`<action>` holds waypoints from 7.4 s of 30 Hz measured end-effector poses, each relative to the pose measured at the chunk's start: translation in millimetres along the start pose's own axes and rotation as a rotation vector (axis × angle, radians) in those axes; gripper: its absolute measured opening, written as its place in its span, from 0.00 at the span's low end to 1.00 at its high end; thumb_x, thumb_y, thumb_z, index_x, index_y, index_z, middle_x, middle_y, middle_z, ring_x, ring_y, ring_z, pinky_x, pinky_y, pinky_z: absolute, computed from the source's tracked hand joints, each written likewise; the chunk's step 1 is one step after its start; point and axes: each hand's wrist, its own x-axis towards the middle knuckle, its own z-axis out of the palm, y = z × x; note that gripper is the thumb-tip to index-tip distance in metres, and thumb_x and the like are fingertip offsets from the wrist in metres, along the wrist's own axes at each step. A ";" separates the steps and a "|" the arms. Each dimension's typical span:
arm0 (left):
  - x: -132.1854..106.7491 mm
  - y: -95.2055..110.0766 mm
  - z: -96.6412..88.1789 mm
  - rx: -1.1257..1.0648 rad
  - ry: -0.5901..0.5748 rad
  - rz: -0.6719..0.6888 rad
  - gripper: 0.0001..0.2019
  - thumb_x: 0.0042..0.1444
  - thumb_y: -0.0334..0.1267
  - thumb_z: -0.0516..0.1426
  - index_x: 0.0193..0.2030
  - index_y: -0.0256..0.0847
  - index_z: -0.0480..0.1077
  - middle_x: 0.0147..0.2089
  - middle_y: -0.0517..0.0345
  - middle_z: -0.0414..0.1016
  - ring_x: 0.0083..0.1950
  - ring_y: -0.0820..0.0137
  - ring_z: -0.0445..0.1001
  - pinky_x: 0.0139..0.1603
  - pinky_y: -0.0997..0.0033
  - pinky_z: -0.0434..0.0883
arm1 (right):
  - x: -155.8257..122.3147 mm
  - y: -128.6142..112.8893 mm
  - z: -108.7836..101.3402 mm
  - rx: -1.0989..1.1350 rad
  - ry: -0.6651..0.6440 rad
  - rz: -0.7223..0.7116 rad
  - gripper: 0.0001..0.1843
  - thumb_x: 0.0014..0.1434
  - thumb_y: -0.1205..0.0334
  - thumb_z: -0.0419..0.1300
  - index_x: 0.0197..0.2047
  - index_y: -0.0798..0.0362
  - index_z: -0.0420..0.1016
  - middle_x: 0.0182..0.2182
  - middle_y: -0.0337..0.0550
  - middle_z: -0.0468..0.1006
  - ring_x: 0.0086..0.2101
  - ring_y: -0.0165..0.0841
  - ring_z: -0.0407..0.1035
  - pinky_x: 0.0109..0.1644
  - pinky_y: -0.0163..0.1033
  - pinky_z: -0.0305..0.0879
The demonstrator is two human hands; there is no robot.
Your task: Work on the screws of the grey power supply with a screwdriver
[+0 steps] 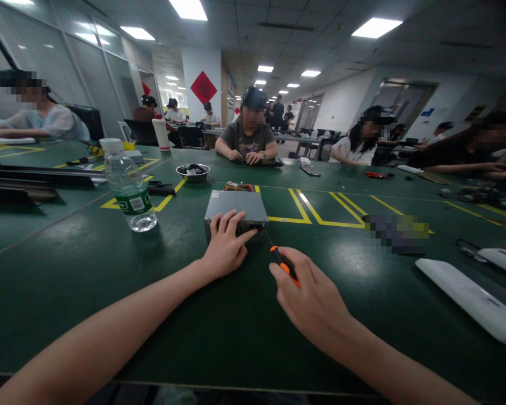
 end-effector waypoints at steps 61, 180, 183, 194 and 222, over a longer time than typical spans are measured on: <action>-1.8 0.8 2.6 0.000 0.017 -0.013 0.22 0.48 0.30 0.54 0.52 0.49 0.67 0.62 0.48 0.53 0.63 0.52 0.49 0.59 0.43 0.46 | 2.0 12.9 4.4 0.070 0.106 -0.004 0.11 0.58 0.71 0.51 0.45 0.59 0.66 0.42 0.55 0.72 0.43 0.39 0.70 0.41 0.42 0.72; -2.3 -18.4 0.8 0.027 0.032 0.013 0.23 0.56 0.32 0.47 0.60 0.37 0.56 0.61 0.47 0.59 0.62 0.60 0.55 0.59 0.55 0.52 | -5.5 5.0 18.5 0.633 0.129 0.001 0.17 0.57 0.75 0.49 0.50 0.55 0.60 0.51 0.55 0.68 0.50 0.35 0.66 0.48 0.40 0.69; -2.0 -17.8 0.7 0.020 0.033 0.014 0.23 0.56 0.32 0.48 0.60 0.37 0.56 0.61 0.47 0.59 0.62 0.59 0.55 0.59 0.55 0.52 | -5.8 3.7 20.7 0.620 0.123 -0.043 0.16 0.56 0.77 0.49 0.47 0.56 0.63 0.51 0.56 0.68 0.48 0.34 0.67 0.47 0.38 0.70; -1.6 -18.1 1.1 0.000 0.015 0.004 0.24 0.54 0.31 0.48 0.60 0.37 0.55 0.61 0.47 0.59 0.62 0.59 0.54 0.59 0.55 0.51 | -4.2 6.2 23.7 0.526 0.111 -0.075 0.14 0.55 0.77 0.51 0.45 0.57 0.65 0.50 0.57 0.69 0.47 0.34 0.68 0.45 0.39 0.69; -1.1 -14.5 2.2 0.003 0.018 -0.027 0.24 0.53 0.31 0.49 0.59 0.37 0.56 0.61 0.46 0.59 0.63 0.59 0.54 0.59 0.54 0.50 | -1.2 -6.9 23.5 0.277 0.097 -0.104 0.14 0.56 0.76 0.51 0.46 0.59 0.65 0.46 0.60 0.71 0.45 0.38 0.69 0.44 0.43 0.70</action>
